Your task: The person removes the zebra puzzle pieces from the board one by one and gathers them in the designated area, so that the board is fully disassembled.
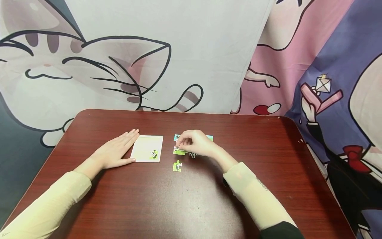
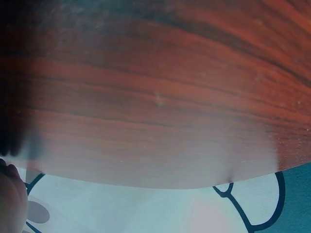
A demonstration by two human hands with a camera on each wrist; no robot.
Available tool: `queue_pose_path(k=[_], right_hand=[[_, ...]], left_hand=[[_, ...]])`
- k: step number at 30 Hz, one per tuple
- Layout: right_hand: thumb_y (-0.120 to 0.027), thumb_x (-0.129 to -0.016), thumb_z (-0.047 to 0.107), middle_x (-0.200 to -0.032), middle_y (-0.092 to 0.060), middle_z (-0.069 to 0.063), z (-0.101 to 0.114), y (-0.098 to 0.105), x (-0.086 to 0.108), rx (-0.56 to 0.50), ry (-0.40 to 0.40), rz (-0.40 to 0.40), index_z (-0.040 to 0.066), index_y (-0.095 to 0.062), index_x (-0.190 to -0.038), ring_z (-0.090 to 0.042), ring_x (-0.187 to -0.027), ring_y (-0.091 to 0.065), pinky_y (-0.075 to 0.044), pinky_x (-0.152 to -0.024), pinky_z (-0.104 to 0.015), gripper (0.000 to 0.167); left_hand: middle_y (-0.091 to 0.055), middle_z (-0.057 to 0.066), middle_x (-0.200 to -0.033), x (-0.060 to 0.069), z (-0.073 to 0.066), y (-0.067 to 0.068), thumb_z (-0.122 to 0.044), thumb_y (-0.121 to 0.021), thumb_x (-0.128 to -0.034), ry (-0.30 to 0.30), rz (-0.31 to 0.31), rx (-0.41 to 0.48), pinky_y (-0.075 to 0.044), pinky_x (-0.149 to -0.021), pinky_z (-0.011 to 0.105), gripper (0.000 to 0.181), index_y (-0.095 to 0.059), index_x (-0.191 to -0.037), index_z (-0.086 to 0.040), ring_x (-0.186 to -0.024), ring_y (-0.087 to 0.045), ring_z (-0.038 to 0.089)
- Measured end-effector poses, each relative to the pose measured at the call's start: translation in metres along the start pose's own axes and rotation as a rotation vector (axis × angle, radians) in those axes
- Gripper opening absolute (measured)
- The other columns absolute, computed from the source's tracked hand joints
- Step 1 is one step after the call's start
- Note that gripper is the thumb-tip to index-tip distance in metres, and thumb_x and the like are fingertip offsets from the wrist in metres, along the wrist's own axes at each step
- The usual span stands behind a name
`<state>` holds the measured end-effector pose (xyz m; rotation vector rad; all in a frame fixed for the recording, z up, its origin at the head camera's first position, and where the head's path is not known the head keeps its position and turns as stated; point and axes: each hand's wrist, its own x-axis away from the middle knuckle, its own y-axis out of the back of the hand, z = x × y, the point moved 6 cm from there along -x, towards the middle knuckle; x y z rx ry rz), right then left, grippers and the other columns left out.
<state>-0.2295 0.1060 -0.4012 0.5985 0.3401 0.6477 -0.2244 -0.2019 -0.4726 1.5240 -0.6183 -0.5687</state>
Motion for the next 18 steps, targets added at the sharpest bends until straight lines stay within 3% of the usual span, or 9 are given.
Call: queue_pose_path(k=[9,18], right_hand=[[-0.078,-0.093,0.001,-0.084,-0.070,0.002,-0.016,0.000,0.020,0.033,-0.070,0.059,0.010,-0.079,-0.095,-0.006,-0.077,-0.060,-0.057,-0.074,-0.020,0.009],[-0.078,-0.093,0.002,-0.085,-0.072,0.003,-0.028,-0.006,0.036,0.071,-0.062,0.089,0.011,-0.080,-0.094,-0.002,-0.074,-0.059,-0.053,-0.070,-0.019,0.009]], left_hand=[[-0.029,0.025,-0.173,0.000,0.000,0.000,-0.055,-0.062,-0.0996,-0.005,-0.012,-0.001,-0.030,-0.133,0.051,0.096,-0.029,-0.163,0.008,-0.162,-0.029,0.038],[-0.028,0.025,-0.173,0.000,0.001,-0.001,-0.055,-0.062,-0.0996,-0.004,-0.010,0.000,-0.029,-0.133,0.051,0.096,-0.029,-0.164,0.008,-0.162,-0.029,0.039]])
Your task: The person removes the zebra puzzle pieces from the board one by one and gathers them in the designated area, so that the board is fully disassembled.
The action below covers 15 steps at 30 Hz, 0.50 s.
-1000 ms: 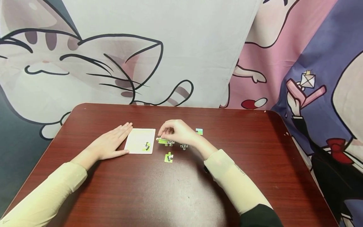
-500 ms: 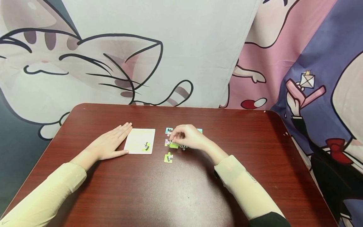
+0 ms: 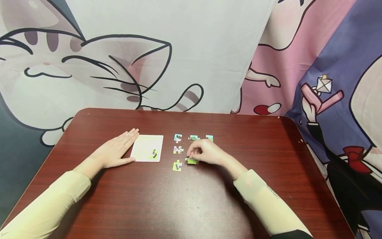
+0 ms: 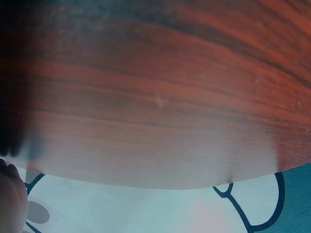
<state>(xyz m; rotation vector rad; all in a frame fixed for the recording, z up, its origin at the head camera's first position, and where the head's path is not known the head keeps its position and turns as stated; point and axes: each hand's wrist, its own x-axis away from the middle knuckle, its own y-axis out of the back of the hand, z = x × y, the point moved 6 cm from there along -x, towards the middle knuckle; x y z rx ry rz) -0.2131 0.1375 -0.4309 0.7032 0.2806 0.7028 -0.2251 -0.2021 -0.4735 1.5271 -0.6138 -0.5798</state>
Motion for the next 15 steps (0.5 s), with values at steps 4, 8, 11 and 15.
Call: queue_pose_path(k=[4,8,11,15], right_hand=[[-0.078,-0.092,0.001,-0.084,-0.072,0.004,-0.002,-0.005,0.004,0.027,0.010,0.023,0.012,-0.080,-0.094,0.000,-0.074,-0.058,-0.053,-0.069,-0.018,0.012],[-0.078,-0.092,0.001,-0.085,-0.072,0.004,-0.003,-0.009,0.007,0.043,0.022,0.045,0.012,-0.081,-0.095,0.001,-0.074,-0.058,-0.054,-0.068,-0.018,0.011],[-0.078,-0.092,0.001,-0.087,-0.073,0.004,-0.005,-0.012,0.008,0.055,0.027,0.058,0.012,-0.080,-0.095,0.002,-0.074,-0.059,-0.055,-0.068,-0.018,0.011],[-0.078,-0.092,0.001,-0.088,-0.072,0.005,-0.006,-0.014,0.010,0.074,0.032,0.064,0.014,-0.080,-0.094,0.003,-0.075,-0.059,-0.056,-0.069,-0.018,0.013]], left_hand=[[-0.030,0.025,-0.172,0.000,0.000,0.001,-0.055,-0.063,-0.0991,-0.004,-0.009,-0.006,-0.030,-0.133,0.051,0.095,-0.030,-0.163,0.008,-0.162,-0.030,0.039],[-0.030,0.026,-0.172,0.000,-0.001,0.001,-0.055,-0.063,-0.0991,-0.004,-0.010,-0.007,-0.031,-0.133,0.051,0.095,-0.031,-0.163,0.008,-0.162,-0.030,0.039],[-0.030,0.026,-0.172,0.000,-0.001,0.001,-0.054,-0.063,-0.0991,-0.003,-0.009,-0.002,-0.030,-0.133,0.051,0.095,-0.030,-0.163,0.008,-0.162,-0.030,0.039],[-0.029,0.025,-0.173,0.000,0.000,0.000,-0.054,-0.063,-0.0993,0.001,-0.007,0.005,-0.030,-0.133,0.051,0.095,-0.030,-0.163,0.008,-0.162,-0.029,0.039]])
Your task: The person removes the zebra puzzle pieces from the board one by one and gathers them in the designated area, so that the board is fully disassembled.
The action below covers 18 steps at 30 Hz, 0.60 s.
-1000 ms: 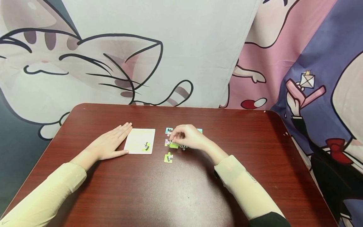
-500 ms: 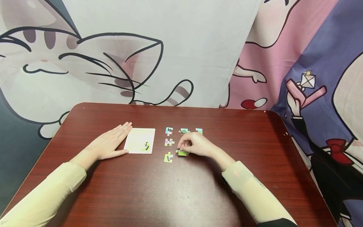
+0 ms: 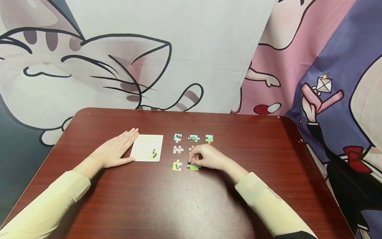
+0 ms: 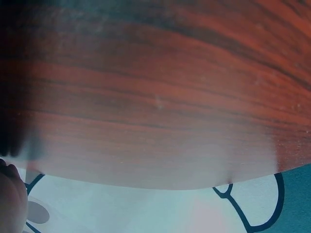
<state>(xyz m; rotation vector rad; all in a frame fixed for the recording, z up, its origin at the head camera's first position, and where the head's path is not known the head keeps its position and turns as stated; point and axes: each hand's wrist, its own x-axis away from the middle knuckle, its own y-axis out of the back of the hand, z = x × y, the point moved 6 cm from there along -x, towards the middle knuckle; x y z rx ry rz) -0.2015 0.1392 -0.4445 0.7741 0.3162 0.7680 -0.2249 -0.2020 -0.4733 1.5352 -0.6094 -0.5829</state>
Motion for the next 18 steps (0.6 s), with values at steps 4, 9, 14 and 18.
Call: queue_pose_path(k=[4,9,14,18], right_hand=[[-0.077,-0.092,0.003,-0.087,-0.071,0.006,0.0010,-0.0009,0.0009,0.050,-0.001,-0.007,0.015,-0.079,-0.093,0.004,-0.075,-0.058,-0.055,-0.068,-0.018,0.012],[-0.075,-0.092,0.005,-0.086,-0.069,0.008,-0.0005,-0.0021,0.0023,0.131,-0.011,-0.023,0.016,-0.079,-0.092,0.004,-0.075,-0.057,-0.054,-0.068,-0.017,0.011],[-0.075,-0.091,0.005,-0.085,-0.067,0.009,0.0000,-0.0025,0.0025,0.195,0.000,-0.030,0.017,-0.078,-0.092,0.000,-0.075,-0.058,-0.052,-0.069,-0.017,0.012],[-0.075,-0.091,0.005,-0.085,-0.067,0.008,0.0010,-0.0026,0.0026,0.213,0.019,-0.035,0.017,-0.078,-0.092,-0.001,-0.075,-0.059,-0.052,-0.069,-0.017,0.012]], left_hand=[[-0.028,0.025,-0.173,0.0003,0.0001,-0.0005,-0.054,-0.063,-0.0995,0.001,0.002,0.002,-0.029,-0.133,0.051,0.095,-0.029,-0.163,0.008,-0.162,-0.029,0.039],[-0.030,0.025,-0.172,0.0006,-0.0002,-0.0001,-0.054,-0.064,-0.0988,-0.009,-0.019,-0.001,-0.031,-0.132,0.052,0.095,-0.031,-0.163,0.008,-0.161,-0.031,0.039],[-0.028,0.025,-0.173,0.0003,0.0002,-0.0006,-0.056,-0.065,-0.0983,-0.004,-0.011,-0.002,-0.031,-0.132,0.052,0.097,-0.030,-0.163,0.007,-0.162,-0.030,0.039],[-0.025,0.023,-0.175,-0.0006,0.0007,-0.0020,-0.057,-0.064,-0.0987,0.010,0.019,0.005,-0.028,-0.134,0.051,0.099,-0.027,-0.165,0.007,-0.163,-0.026,0.037]])
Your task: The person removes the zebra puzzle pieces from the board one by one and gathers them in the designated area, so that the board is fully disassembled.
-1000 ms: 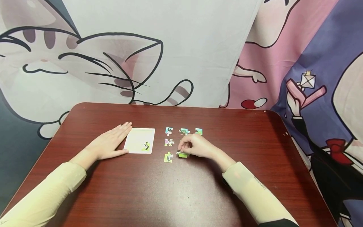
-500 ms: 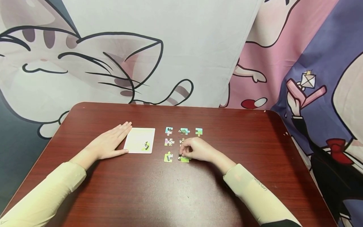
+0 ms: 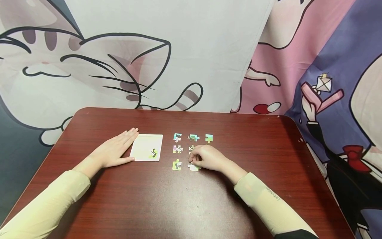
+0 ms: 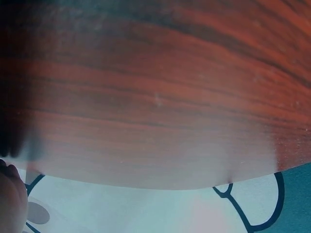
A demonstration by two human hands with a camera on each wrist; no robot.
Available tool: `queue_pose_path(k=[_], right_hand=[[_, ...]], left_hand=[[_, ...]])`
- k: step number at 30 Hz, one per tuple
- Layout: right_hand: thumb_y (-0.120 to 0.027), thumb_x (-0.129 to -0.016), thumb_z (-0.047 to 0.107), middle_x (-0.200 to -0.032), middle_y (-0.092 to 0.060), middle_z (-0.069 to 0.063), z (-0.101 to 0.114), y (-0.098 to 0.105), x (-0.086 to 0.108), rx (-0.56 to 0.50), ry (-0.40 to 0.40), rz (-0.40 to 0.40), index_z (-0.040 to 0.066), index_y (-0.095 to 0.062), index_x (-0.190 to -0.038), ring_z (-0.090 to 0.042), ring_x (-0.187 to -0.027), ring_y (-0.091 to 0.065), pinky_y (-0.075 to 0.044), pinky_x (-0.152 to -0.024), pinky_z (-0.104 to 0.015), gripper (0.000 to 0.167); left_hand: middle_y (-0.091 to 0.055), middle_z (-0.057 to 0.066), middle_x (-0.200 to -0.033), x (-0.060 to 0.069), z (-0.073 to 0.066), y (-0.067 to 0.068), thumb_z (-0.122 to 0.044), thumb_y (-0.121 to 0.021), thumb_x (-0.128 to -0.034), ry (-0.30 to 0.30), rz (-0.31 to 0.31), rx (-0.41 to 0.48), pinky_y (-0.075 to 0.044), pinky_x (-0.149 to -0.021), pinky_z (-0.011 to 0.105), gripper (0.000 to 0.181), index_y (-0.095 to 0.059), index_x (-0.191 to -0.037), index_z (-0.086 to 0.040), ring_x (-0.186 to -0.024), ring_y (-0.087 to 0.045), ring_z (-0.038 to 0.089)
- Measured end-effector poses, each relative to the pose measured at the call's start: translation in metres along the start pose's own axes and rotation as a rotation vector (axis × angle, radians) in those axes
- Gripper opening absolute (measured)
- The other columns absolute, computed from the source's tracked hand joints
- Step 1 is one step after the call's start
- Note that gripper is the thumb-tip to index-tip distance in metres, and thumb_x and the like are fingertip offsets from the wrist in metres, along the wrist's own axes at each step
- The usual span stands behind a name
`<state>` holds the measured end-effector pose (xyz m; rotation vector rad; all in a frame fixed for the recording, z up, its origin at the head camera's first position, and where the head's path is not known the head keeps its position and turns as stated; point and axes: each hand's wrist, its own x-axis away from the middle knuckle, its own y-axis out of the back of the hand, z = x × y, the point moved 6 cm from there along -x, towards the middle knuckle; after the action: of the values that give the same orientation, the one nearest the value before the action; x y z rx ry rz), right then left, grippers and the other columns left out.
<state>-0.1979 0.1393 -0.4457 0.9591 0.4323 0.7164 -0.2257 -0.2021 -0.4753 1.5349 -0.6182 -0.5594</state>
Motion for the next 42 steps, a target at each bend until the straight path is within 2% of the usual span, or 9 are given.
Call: queue_pose_path(k=[8,27,32,42], right_hand=[[-0.080,-0.089,0.008,-0.085,-0.067,0.008,0.000,-0.002,0.000,0.014,0.016,0.009,0.016,-0.077,-0.093,-0.001,-0.078,-0.060,-0.052,-0.071,-0.018,0.010],[-0.082,-0.090,0.009,-0.086,-0.067,0.008,0.001,-0.004,-0.003,0.003,0.016,0.014,0.016,-0.078,-0.095,-0.001,-0.078,-0.061,-0.053,-0.070,-0.017,0.009],[-0.081,-0.091,0.009,-0.088,-0.068,0.008,0.002,-0.001,-0.004,-0.007,0.012,-0.005,0.016,-0.078,-0.096,-0.003,-0.079,-0.062,-0.055,-0.072,-0.018,0.009],[-0.082,-0.092,0.011,-0.091,-0.072,0.007,0.010,0.005,-0.021,-0.010,0.049,-0.049,0.015,-0.078,-0.098,-0.005,-0.082,-0.066,-0.059,-0.076,-0.021,0.008]], left_hand=[[-0.024,0.023,-0.175,-0.001,0.000,0.000,-0.057,-0.064,-0.0986,0.002,0.003,-0.004,-0.027,-0.134,0.051,0.099,-0.027,-0.165,0.006,-0.164,-0.026,0.037],[-0.024,0.023,-0.175,-0.001,0.002,-0.002,-0.058,-0.063,-0.0988,0.002,0.005,-0.012,-0.027,-0.134,0.051,0.099,-0.027,-0.165,0.006,-0.164,-0.025,0.037],[-0.024,0.023,-0.175,-0.001,0.002,-0.003,-0.058,-0.063,-0.0987,0.007,0.008,-0.013,-0.027,-0.134,0.051,0.099,-0.026,-0.165,0.006,-0.164,-0.026,0.037],[-0.025,0.023,-0.175,0.000,0.000,0.001,-0.057,-0.064,-0.0985,0.005,0.007,-0.011,-0.028,-0.134,0.050,0.099,-0.027,-0.165,0.007,-0.163,-0.026,0.037]])
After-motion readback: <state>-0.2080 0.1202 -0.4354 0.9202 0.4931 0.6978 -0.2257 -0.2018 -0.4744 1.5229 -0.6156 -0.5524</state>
